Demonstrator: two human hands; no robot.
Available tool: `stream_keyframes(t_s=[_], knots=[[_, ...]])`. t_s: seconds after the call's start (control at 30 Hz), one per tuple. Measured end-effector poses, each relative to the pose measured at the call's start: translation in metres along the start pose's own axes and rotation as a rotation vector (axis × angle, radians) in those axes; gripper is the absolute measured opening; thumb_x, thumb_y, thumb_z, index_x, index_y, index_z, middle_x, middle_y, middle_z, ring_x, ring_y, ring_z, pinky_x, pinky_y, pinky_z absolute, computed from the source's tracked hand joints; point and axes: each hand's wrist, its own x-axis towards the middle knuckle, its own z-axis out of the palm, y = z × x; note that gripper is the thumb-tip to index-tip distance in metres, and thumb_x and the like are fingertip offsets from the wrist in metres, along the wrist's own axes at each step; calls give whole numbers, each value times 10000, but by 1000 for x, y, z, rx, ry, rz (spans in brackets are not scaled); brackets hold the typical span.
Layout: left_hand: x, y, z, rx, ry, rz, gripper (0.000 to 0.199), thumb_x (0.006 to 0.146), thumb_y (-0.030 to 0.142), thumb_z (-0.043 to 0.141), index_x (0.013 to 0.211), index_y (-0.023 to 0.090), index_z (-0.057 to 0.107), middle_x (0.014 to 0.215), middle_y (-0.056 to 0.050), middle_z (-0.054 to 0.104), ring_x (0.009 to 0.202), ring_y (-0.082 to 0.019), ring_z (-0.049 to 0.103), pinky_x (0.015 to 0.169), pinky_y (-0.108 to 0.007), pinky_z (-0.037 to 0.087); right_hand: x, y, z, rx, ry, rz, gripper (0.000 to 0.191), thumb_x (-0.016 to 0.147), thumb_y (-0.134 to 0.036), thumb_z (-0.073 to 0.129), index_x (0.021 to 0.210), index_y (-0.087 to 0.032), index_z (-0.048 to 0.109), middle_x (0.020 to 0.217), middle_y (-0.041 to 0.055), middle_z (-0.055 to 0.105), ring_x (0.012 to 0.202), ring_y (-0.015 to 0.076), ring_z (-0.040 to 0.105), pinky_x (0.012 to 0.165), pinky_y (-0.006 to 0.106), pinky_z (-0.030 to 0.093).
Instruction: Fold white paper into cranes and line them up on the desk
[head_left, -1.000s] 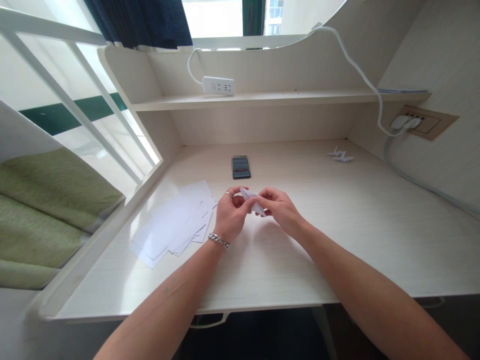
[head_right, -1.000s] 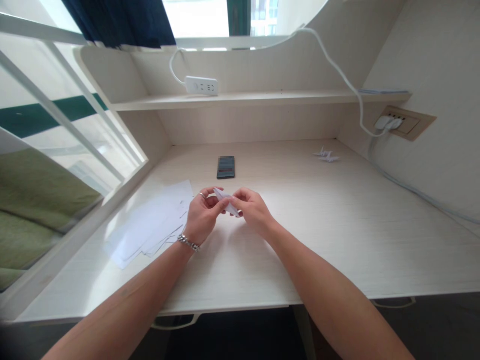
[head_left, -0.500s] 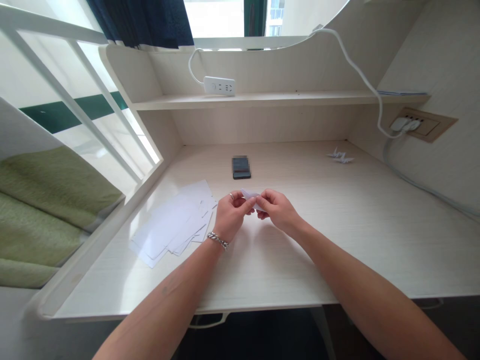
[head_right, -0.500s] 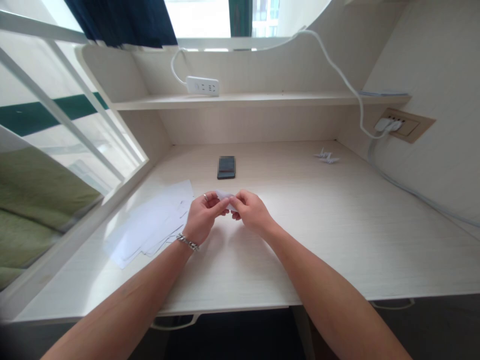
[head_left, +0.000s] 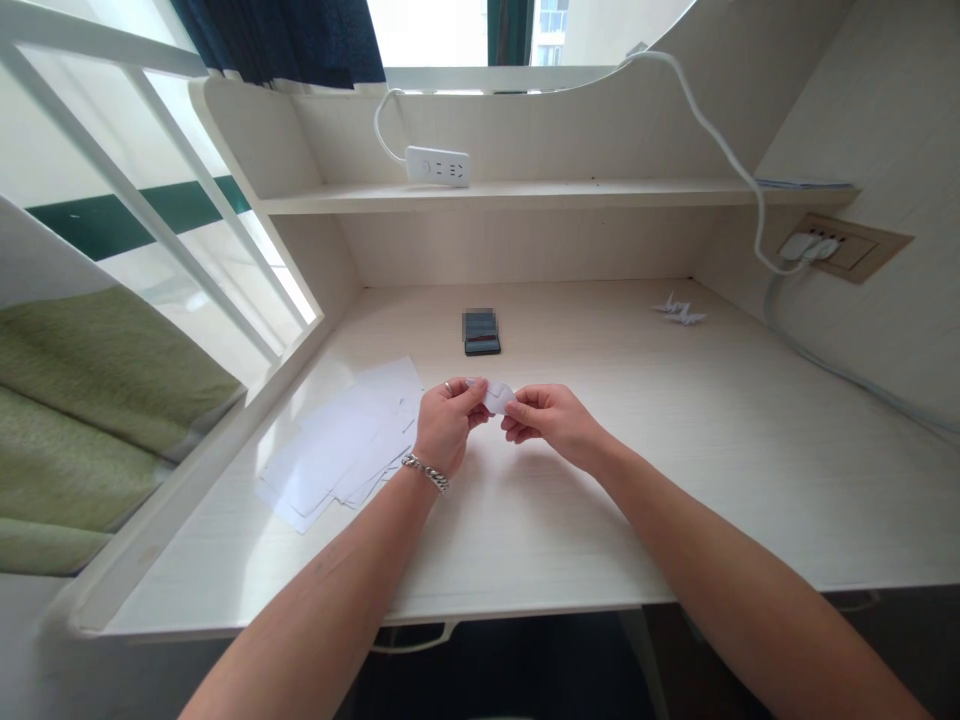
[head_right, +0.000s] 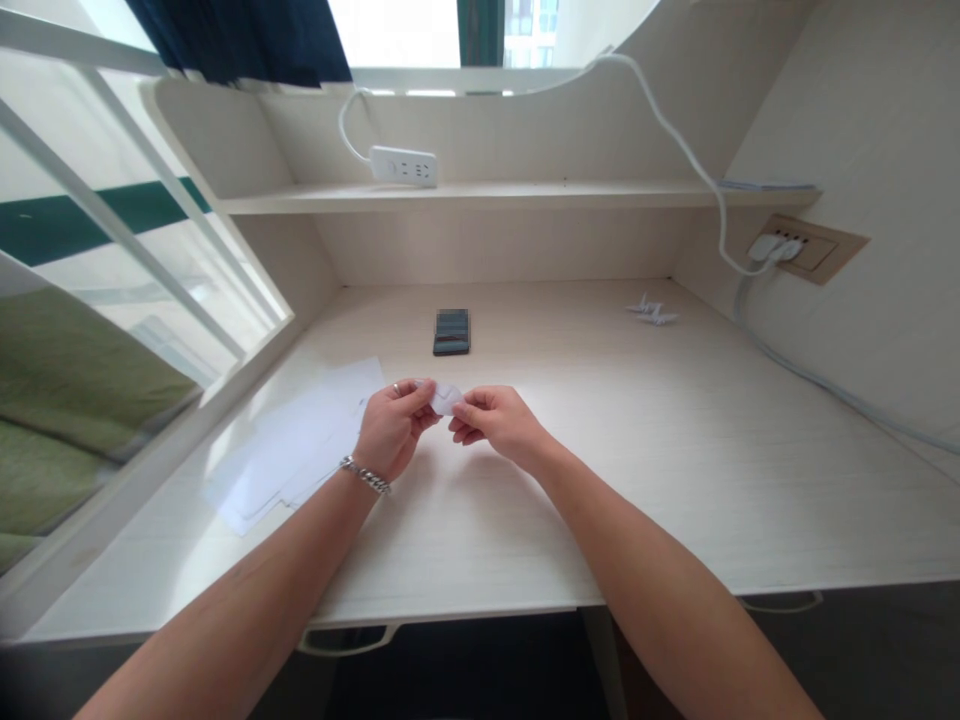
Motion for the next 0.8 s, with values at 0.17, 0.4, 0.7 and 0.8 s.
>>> stream_keyframes(t_s=[0.17, 0.4, 0.7, 0.8], knots=[[-1, 4, -1, -22, -3, 22, 328, 598, 357, 844, 688, 114, 643, 632, -30, 647, 583, -113, 582, 598, -250, 461, 1, -2, -4, -14, 15, 26, 452, 622, -563, 795, 702, -140, 659, 601, 36, 666, 487, 121, 602, 478, 246, 470], [1, 6, -3, -25, 16, 51, 321, 596, 349, 843, 682, 115, 640, 630, -27, 648, 565, -109, 580, 580, -245, 465, 0, -1, -9, -104, 2, -5, 467, 691, -590, 740, 612, -162, 569, 519, 14, 610, 441, 106, 547, 450, 236, 421], [-2, 1, -1, 191, 1, 127, 295, 622, 364, 826, 685, 114, 681, 608, -22, 648, 542, -111, 572, 546, -248, 477, 1, 1, -5, -90, 57, -80, 395, 708, -529, 753, 833, -178, 623, 789, 30, 661, 674, 151, 633, 608, 284, 492], [-3, 1, -1, 201, -73, 92, 314, 662, 404, 806, 700, 113, 695, 632, -39, 669, 569, -120, 593, 575, -254, 495, 0, 2, -2, -45, 16, -76, 348, 686, -463, 789, 769, -169, 624, 708, 14, 635, 662, 145, 612, 643, 301, 487]])
